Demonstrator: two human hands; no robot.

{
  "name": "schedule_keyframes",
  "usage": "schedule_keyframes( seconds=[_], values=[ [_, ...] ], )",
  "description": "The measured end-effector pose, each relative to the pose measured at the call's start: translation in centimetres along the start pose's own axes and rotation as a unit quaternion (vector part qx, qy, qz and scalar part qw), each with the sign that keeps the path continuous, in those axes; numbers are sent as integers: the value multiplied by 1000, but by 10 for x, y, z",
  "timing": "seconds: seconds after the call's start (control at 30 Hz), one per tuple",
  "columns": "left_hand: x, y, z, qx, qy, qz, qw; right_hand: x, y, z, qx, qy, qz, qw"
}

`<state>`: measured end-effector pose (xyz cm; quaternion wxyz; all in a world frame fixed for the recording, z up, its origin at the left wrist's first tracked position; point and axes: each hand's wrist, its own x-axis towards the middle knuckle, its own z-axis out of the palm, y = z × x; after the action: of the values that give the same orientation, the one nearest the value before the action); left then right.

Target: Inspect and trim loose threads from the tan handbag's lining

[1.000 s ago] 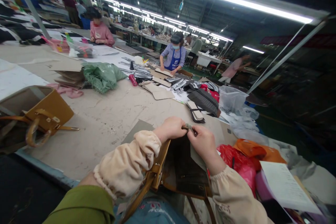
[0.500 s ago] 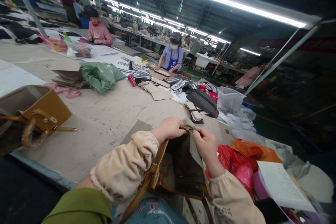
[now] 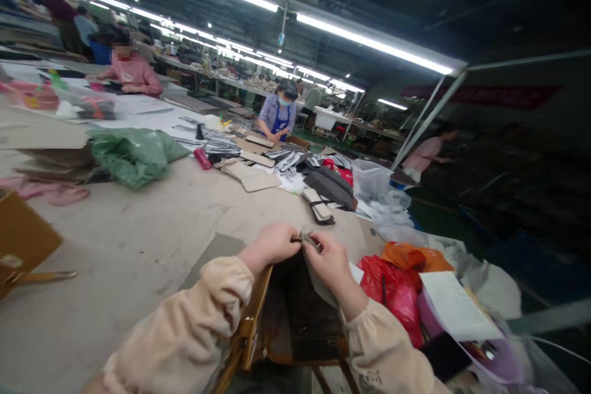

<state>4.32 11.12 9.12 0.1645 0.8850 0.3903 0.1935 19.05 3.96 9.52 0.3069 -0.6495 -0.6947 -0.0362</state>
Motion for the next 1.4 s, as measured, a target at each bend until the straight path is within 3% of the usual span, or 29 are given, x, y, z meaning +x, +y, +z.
schedule_keyframes(
  seconds=[0.2,0.4,0.6,0.77,0.9,1.0,1.07,1.2,1.27,1.4],
  values=[
    [7,-7,1,-31,-12,19,999,1,-11,9,-172,-34,-4,984],
    [11,-11,6,-33,-29,10,999,2,-19,10,-249,-59,-54,965],
    [6,-5,3,2,-35,5,999,-1,-31,9,-249,-60,-27,966],
    [8,-6,9,23,-22,8,999,2,-25,12,-257,-40,14,966],
    [6,-6,10,21,-4,7,1000,0,-12,7,-185,-17,49,981],
    [5,-7,9,20,9,3,1000,-4,2,0,-34,9,84,996],
    [5,-8,8,19,8,-3,1000,-6,12,-5,78,38,141,986],
    [6,-7,9,17,1,-3,1000,-10,23,-13,239,87,234,939],
    [6,-6,10,19,2,-5,1000,-11,22,-15,270,76,219,934],
    [5,-4,7,19,-2,-11,1000,-11,13,-16,230,68,147,960]
  ],
)
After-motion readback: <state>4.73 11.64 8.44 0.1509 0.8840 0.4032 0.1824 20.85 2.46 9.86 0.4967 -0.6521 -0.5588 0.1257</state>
